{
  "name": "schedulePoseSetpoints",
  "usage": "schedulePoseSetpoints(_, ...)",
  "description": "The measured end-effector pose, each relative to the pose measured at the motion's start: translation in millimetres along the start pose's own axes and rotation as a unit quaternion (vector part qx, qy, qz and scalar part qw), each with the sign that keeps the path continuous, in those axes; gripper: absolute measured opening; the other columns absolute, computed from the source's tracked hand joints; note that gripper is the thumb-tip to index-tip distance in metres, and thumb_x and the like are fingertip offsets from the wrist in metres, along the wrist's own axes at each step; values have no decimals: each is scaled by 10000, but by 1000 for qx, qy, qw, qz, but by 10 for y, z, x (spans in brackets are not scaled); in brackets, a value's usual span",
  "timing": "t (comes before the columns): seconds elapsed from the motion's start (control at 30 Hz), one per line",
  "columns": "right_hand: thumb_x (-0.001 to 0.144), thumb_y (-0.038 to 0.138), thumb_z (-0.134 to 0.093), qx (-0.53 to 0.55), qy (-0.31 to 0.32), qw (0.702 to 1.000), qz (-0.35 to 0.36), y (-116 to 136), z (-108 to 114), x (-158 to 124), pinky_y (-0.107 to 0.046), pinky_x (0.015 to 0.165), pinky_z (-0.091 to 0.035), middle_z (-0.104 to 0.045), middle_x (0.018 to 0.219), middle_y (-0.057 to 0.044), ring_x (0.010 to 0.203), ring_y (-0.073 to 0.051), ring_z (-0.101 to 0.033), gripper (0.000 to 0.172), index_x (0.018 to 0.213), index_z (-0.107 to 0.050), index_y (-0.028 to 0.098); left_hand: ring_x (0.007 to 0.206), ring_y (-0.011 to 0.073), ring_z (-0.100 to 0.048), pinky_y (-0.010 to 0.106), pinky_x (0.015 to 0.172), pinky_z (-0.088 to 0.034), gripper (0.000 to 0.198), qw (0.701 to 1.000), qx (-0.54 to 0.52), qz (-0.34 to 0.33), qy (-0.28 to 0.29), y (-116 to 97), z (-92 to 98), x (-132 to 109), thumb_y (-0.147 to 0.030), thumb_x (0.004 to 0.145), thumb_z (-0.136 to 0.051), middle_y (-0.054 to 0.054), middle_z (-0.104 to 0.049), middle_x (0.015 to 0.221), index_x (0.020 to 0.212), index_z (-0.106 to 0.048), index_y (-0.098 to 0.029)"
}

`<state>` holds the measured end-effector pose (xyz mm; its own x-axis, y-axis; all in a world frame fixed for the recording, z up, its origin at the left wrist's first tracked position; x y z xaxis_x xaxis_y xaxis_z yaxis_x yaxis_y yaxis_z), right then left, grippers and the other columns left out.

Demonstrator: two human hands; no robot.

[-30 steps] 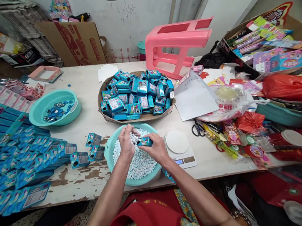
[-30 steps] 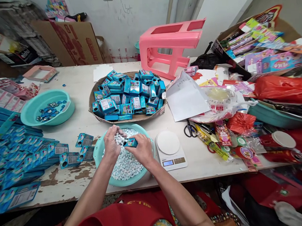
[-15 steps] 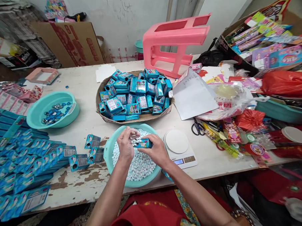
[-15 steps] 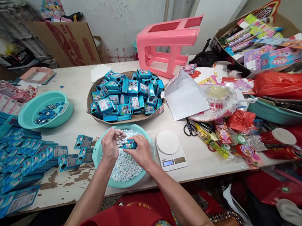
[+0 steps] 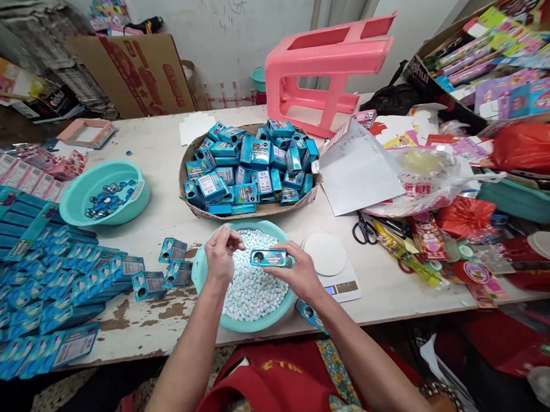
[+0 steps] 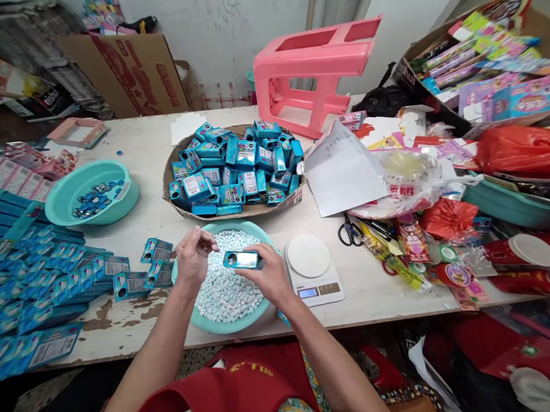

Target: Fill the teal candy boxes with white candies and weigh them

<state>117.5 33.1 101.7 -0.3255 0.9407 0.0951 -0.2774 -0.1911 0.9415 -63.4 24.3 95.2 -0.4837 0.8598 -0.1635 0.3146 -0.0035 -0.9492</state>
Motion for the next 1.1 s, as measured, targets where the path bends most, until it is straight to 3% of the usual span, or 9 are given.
schedulePoseSetpoints(0.07,668,359,-774,23,-13,1000,-6,11,125,-63,-338,839,-480,-637,971,-32,945,-211,-606,343,966,-659,233,708,199,-570,322,719,-467,286,984,172,-7,38,222,208,129,-470,680,-692,44,-605,696,614,-631,-199)
schedulePoseSetpoints(0.2,661,357,-787,23,-26,999,-15,12,265,-142,-337,823,-485,-628,960,-33,926,-210,-606,344,957,-659,237,1097,284,-491,422,991,-328,253,858,500,-52,109,789,292,320,-413,732,-657,87,-613,1092,907,-694,-233)
schedulePoseSetpoints(0.33,660,380,-781,6,-56,998,-26,41,316,-158,-358,806,-489,-638,918,-33,882,-217,-609,340,941,-662,230,1149,337,-430,469,946,-333,400,778,618,-26,111,1097,-22,293,-494,840,-493,150,-546,1182,1089,-627,-211)
schedulePoseSetpoints(0.47,669,366,-779,24,-82,996,-30,149,384,-188,-348,760,-502,-633,918,-35,861,-217,-612,340,956,-649,237,1072,296,-494,386,875,-381,315,754,631,-12,181,1093,-108,116,-429,850,-487,127,-565,1126,1052,-620,-227)
schedulePoseSetpoints(0.6,679,350,-778,12,-81,997,-6,134,316,-169,-351,755,-507,-623,930,-39,860,-220,-612,331,962,-641,246,900,223,-568,310,784,-407,158,829,548,12,115,1035,130,4,-352,800,-547,56,-614,944,859,-641,-240)
schedulePoseSetpoints(0.7,704,336,-760,-20,-52,998,14,22,166,-117,-354,794,-495,-628,933,-38,898,-222,-610,292,958,-649,243,655,166,-546,241,595,-397,182,946,319,51,30,967,259,-6,-375,720,-632,10,-571,670,667,-584,-207)
schedulePoseSetpoints(0.77,713,328,-752,-36,-48,998,19,-52,82,-96,-351,799,-491,-630,935,-38,908,-222,-608,286,963,-647,238,477,113,-453,201,450,-308,264,984,146,105,-6,864,275,-22,-425,683,-666,-23,-506,566,658,-545,-192)
schedulePoseSetpoints(0.9,718,320,-747,-64,-38,997,17,-132,-31,-88,-358,789,-489,-628,937,-42,905,-230,-604,283,965,-634,238,384,63,-383,176,362,-207,300,986,-81,144,-12,486,167,-115,-421,691,-676,-44,-496,580,746,-493,-190)
schedulePoseSetpoints(1.1,696,238,-749,-144,12,988,58,-43,-252,-71,-375,784,-474,-638,911,-46,886,-248,-595,282,952,-632,231,534,98,-532,204,482,-397,224,979,-196,50,-22,102,-99,-181,-328,733,-639,-24,-534,631,700,-474,-180)
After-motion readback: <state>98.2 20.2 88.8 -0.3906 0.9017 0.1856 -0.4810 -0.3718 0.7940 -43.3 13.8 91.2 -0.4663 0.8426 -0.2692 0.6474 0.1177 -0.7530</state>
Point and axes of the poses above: each hand's wrist, its own x-axis towards the middle knuckle, its own z-axis out of the back of the hand, y = z × x, the point moved 1 cm from there along x, towards the middle knuckle
